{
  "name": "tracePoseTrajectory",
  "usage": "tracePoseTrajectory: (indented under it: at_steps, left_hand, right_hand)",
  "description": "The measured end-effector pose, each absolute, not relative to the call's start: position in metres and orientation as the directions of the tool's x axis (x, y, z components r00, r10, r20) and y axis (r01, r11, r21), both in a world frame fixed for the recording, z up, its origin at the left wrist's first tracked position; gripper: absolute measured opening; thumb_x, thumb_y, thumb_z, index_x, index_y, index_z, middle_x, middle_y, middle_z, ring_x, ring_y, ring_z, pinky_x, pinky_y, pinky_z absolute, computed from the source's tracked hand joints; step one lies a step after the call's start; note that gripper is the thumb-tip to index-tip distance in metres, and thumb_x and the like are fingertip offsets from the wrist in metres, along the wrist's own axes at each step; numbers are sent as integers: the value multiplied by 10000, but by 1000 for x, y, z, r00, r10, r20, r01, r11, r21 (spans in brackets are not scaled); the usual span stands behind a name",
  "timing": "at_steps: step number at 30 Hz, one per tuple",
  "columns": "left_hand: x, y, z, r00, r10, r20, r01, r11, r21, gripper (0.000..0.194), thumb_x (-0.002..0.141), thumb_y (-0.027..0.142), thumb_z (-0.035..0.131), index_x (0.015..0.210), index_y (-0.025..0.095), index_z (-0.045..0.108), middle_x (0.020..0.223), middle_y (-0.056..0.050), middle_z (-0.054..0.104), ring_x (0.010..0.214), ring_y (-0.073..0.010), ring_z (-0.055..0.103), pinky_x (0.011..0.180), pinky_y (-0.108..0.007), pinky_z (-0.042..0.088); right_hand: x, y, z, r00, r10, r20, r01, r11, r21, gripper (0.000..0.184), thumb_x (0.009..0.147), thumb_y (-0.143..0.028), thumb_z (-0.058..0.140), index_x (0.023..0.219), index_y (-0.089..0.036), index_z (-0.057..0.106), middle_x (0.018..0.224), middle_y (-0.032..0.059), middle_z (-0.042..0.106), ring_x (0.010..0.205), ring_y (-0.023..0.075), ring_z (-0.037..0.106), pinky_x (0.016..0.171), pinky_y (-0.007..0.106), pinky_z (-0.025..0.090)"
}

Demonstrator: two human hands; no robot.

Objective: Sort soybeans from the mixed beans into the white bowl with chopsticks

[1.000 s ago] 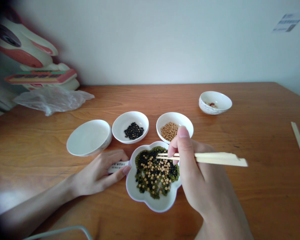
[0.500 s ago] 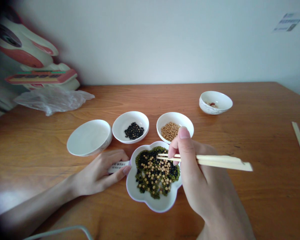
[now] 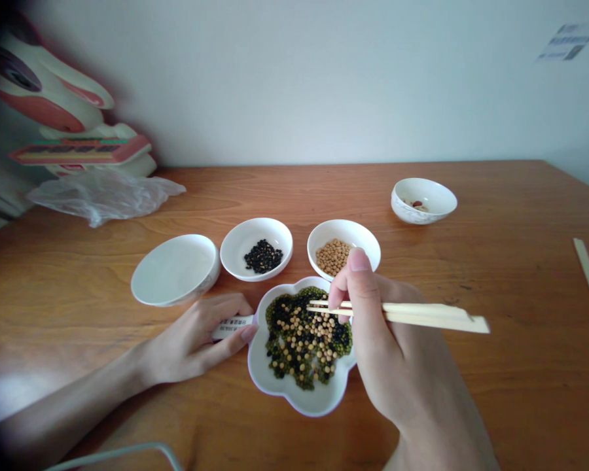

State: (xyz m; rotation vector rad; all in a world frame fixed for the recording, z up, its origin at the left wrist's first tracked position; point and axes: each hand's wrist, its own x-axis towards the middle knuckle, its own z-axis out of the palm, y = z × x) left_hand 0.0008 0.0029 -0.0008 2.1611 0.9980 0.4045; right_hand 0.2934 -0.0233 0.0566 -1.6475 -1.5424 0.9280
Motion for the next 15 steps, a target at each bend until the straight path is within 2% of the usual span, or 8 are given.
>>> tracePoseTrajectory:
  at_steps: [8, 15]
  left_hand:
    - [0, 2, -1, 654, 756, -27, 537, -439, 720, 268, 1081, 396, 521, 972, 178, 630, 912, -27, 675, 764, -142, 623, 700, -274, 471]
    - [-2, 3, -1, 655, 755, -23, 533, -440, 723, 251, 1074, 386, 535, 974, 178, 635, 916, -30, 683, 769, -144, 627, 704, -275, 476]
  right_hand:
    - [290, -21, 55, 88, 996, -32, 506, -72, -860, 700, 1026, -762, 290, 697, -241, 623, 619, 12, 586, 609, 180, 529, 591, 354, 356]
    - [293, -23, 58, 44, 998, -53, 478, -68, -876, 718, 1021, -769, 270, 680, -239, 613, 592, 17, 557, 594, 180, 511, 589, 357, 359]
